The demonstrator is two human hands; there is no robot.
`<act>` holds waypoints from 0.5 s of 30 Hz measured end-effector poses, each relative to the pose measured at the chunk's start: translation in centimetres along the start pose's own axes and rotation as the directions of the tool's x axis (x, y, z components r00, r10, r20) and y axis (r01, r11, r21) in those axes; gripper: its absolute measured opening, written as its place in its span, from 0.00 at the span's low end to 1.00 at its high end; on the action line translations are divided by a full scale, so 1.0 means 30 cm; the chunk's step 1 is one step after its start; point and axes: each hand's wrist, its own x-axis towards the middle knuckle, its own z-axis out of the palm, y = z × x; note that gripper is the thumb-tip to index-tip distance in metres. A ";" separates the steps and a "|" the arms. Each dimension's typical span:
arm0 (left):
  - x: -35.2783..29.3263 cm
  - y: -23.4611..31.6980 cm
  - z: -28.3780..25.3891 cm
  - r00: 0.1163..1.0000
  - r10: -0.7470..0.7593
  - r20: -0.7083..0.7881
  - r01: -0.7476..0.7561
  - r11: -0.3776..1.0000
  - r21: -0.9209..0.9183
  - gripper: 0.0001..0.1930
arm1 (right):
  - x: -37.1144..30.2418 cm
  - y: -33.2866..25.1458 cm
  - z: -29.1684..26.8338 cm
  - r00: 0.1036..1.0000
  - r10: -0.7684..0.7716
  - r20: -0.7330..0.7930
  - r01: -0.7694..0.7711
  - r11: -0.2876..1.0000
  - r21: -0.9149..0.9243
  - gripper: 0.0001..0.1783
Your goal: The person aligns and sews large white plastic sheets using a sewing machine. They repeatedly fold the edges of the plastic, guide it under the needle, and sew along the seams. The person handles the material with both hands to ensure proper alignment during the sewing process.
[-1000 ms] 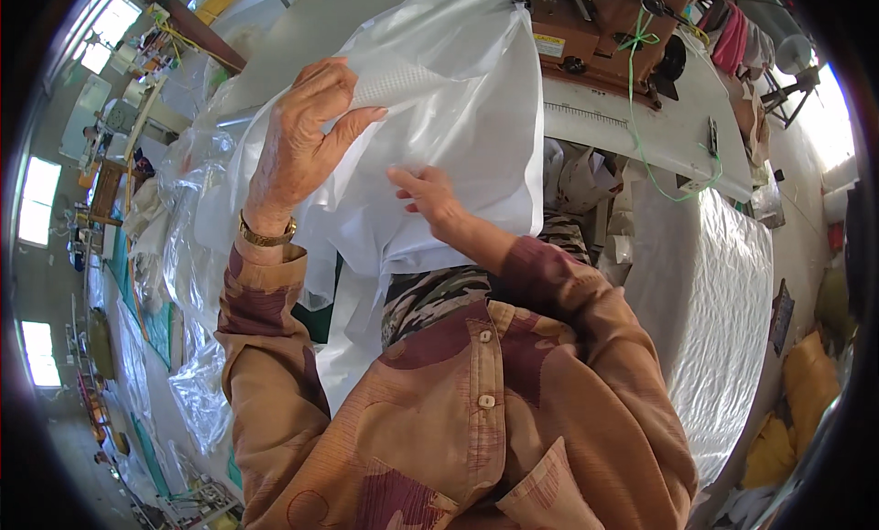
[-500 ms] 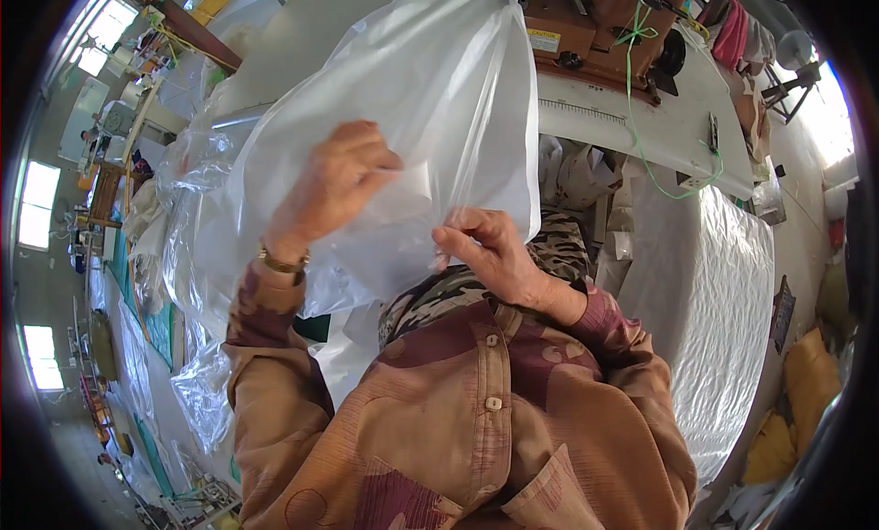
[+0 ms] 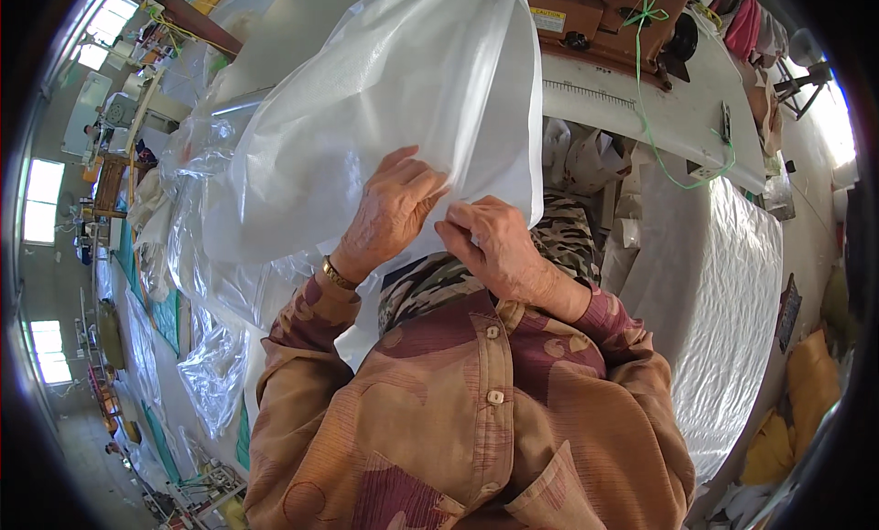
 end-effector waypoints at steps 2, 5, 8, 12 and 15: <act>-0.013 0.003 0.015 1.000 -0.028 -0.011 0.027 0.998 -0.055 0.07 | 0.005 -0.001 0.010 0.999 0.027 0.030 -0.026 0.999 -0.032 0.09; -0.035 -0.020 0.037 0.988 -0.143 0.060 0.151 0.976 -0.155 0.07 | 0.005 0.014 0.022 0.999 0.006 0.044 -0.001 0.995 -0.099 0.09; -0.040 0.020 0.038 0.916 -0.388 0.104 0.402 0.876 -0.268 0.06 | 0.011 0.024 0.045 0.999 0.018 0.027 -0.015 0.994 -0.106 0.08; -0.036 0.009 0.021 0.904 -0.393 0.166 0.425 0.865 -0.267 0.04 | 0.019 0.023 0.048 0.997 0.028 0.077 -0.013 0.982 -0.189 0.06; -0.042 -0.005 0.019 0.928 -0.337 0.161 0.372 0.877 -0.304 0.07 | 0.023 0.015 0.055 0.993 0.063 0.103 -0.034 0.965 -0.260 0.08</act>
